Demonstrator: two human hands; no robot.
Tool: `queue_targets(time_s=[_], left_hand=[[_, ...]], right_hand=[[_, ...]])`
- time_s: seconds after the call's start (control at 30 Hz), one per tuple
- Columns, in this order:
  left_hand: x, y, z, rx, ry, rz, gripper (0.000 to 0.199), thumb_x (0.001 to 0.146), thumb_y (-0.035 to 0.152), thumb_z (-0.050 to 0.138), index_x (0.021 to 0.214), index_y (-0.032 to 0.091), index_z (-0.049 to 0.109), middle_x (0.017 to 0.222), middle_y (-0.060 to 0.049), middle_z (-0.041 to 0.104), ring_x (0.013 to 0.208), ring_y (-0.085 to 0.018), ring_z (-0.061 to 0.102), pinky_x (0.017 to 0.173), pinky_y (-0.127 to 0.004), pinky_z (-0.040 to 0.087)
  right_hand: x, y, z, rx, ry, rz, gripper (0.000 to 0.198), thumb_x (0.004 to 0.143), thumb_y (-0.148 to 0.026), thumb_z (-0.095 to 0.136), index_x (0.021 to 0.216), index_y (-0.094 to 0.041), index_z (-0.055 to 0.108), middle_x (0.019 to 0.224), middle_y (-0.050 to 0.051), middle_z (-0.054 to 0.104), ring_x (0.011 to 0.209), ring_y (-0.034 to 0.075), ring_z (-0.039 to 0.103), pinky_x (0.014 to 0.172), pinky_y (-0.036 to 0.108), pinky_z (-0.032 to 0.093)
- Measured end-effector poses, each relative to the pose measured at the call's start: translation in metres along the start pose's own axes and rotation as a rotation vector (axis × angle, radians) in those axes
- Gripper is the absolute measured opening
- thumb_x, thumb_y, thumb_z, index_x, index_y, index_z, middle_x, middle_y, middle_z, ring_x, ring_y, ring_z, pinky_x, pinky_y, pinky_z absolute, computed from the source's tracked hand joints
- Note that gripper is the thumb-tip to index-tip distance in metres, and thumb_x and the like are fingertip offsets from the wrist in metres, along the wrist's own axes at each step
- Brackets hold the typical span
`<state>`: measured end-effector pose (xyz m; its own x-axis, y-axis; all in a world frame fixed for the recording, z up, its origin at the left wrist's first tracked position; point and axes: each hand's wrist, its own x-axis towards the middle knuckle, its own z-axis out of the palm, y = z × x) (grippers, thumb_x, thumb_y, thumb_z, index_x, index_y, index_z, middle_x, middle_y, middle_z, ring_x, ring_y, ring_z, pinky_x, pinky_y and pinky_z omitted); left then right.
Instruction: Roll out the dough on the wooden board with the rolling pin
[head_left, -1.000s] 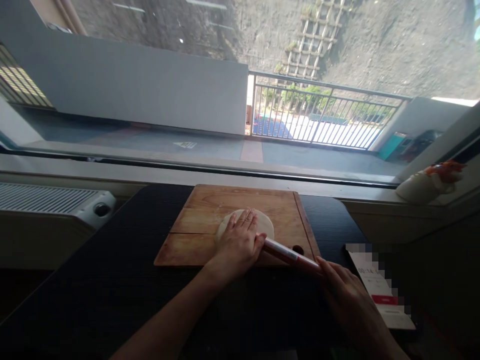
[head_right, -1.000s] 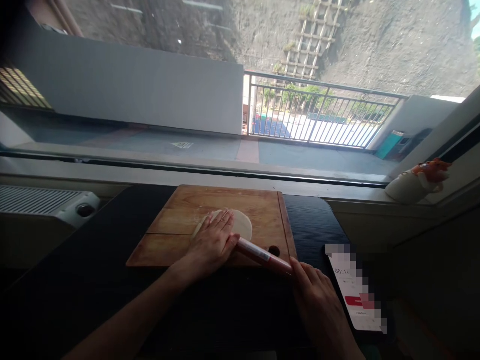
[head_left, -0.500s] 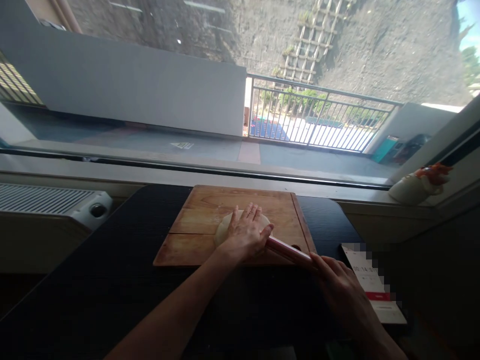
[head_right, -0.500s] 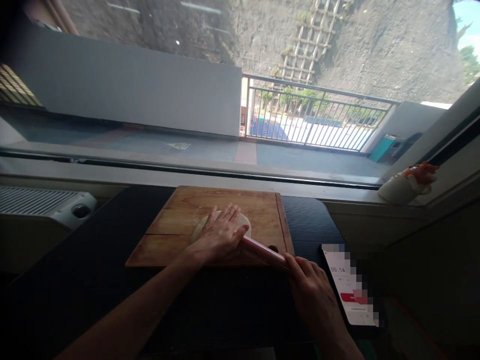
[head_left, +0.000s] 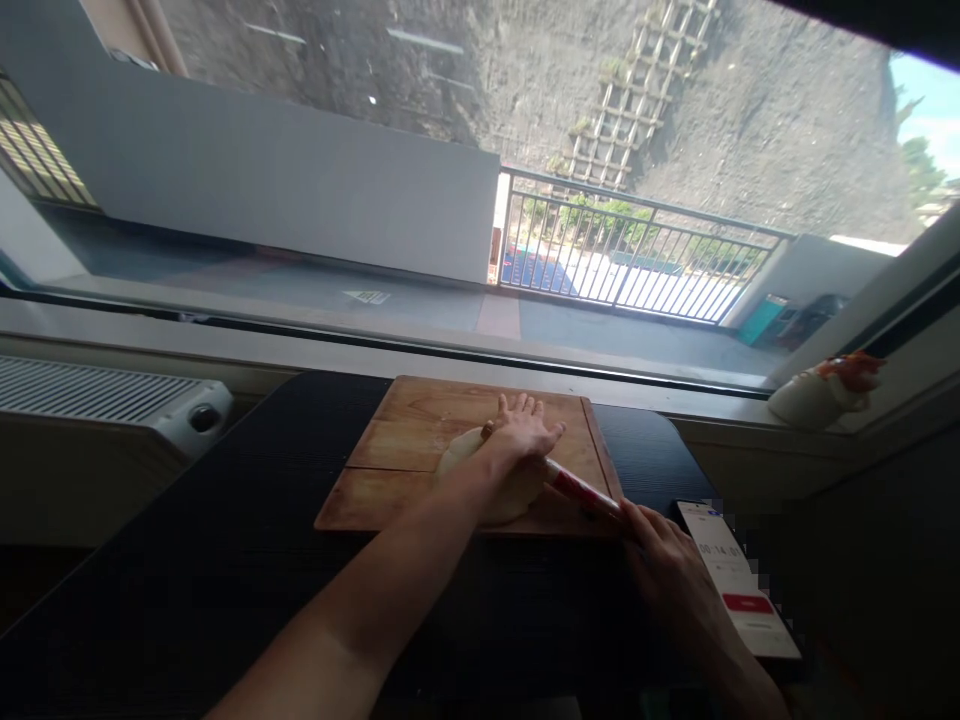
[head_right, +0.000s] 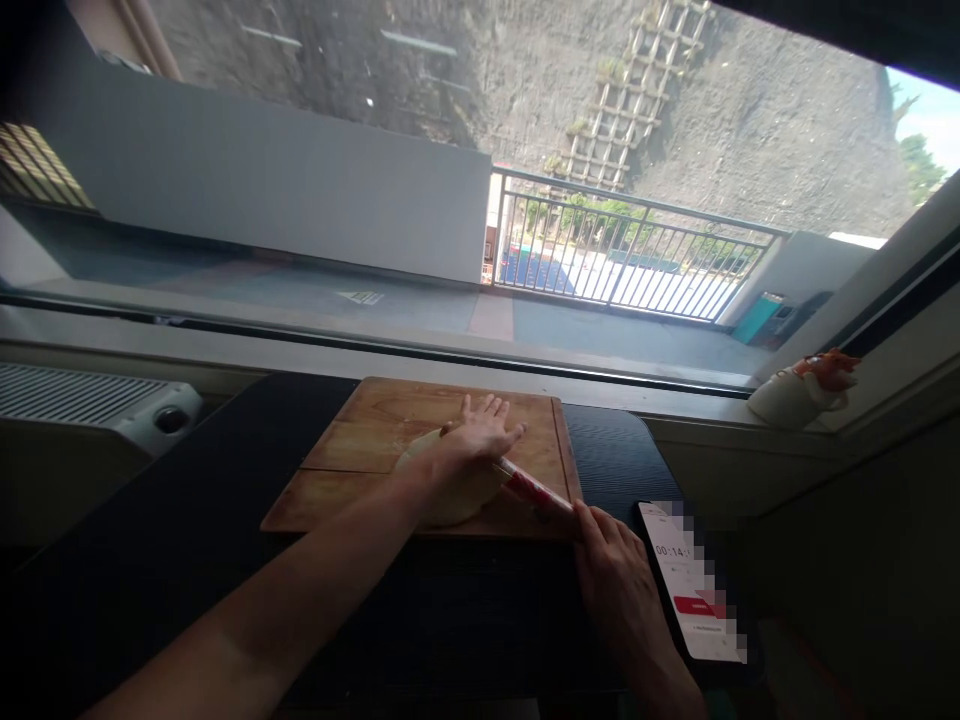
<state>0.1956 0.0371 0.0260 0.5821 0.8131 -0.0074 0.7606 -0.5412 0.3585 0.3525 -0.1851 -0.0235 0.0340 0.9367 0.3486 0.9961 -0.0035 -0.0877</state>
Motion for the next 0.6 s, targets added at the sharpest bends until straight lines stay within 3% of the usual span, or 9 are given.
queue_targets(time_s=[0.13, 0.23, 0.33, 0.43, 0.6], left_hand=[[-0.058, -0.013, 0.006, 0.040, 0.054, 0.050, 0.070, 0.087, 0.060, 0.019, 0.141, 0.016, 0.031, 0.151, -0.007, 0.021, 0.141, -0.024, 0.003, 0.111, -0.052, -0.007], [-0.109, -0.026, 0.015, 0.113, 0.199, 0.091, 0.066, 0.091, 0.055, 0.015, 0.142, 0.015, 0.027, 0.150, -0.007, 0.023, 0.141, -0.020, 0.008, 0.113, -0.047, -0.004], [-0.129, -0.032, 0.020, 0.156, 0.275, 0.111, 0.062, 0.091, 0.053, 0.020, 0.143, 0.018, 0.026, 0.151, -0.004, 0.022, 0.140, -0.021, 0.010, 0.114, -0.047, -0.002], [-0.103, -0.028, 0.018, 0.154, 0.253, 0.079, 0.063, 0.091, 0.052, 0.019, 0.141, 0.015, 0.029, 0.150, -0.007, 0.024, 0.140, -0.022, 0.011, 0.114, -0.048, -0.003], [-0.015, -0.009, 0.005, 0.102, 0.133, 0.040, 0.068, 0.091, 0.053, 0.020, 0.137, 0.005, 0.036, 0.146, -0.016, 0.029, 0.138, -0.029, 0.018, 0.112, -0.048, 0.005]], right_hand=[[-0.009, -0.004, -0.004, 0.033, -0.009, -0.046, 0.047, 0.088, -0.022, 0.041, 0.135, -0.023, 0.037, 0.118, 0.008, 0.058, 0.105, 0.024, 0.056, 0.085, 0.039, 0.046], [-0.014, -0.008, -0.007, 0.052, -0.038, -0.061, 0.048, 0.088, -0.021, 0.042, 0.136, -0.026, 0.036, 0.120, 0.006, 0.057, 0.106, 0.024, 0.055, 0.086, 0.039, 0.046], [-0.013, -0.011, -0.009, 0.065, -0.047, -0.083, 0.048, 0.089, -0.023, 0.043, 0.136, -0.028, 0.036, 0.120, 0.006, 0.057, 0.107, 0.024, 0.054, 0.087, 0.039, 0.045], [-0.004, -0.013, -0.009, 0.066, -0.045, -0.084, 0.046, 0.090, -0.023, 0.042, 0.136, -0.025, 0.036, 0.122, 0.007, 0.056, 0.108, 0.024, 0.053, 0.090, 0.040, 0.043], [0.016, -0.013, -0.005, 0.033, -0.038, -0.052, 0.041, 0.090, -0.021, 0.041, 0.130, -0.021, 0.042, 0.116, 0.008, 0.059, 0.100, 0.023, 0.057, 0.085, 0.039, 0.045]])
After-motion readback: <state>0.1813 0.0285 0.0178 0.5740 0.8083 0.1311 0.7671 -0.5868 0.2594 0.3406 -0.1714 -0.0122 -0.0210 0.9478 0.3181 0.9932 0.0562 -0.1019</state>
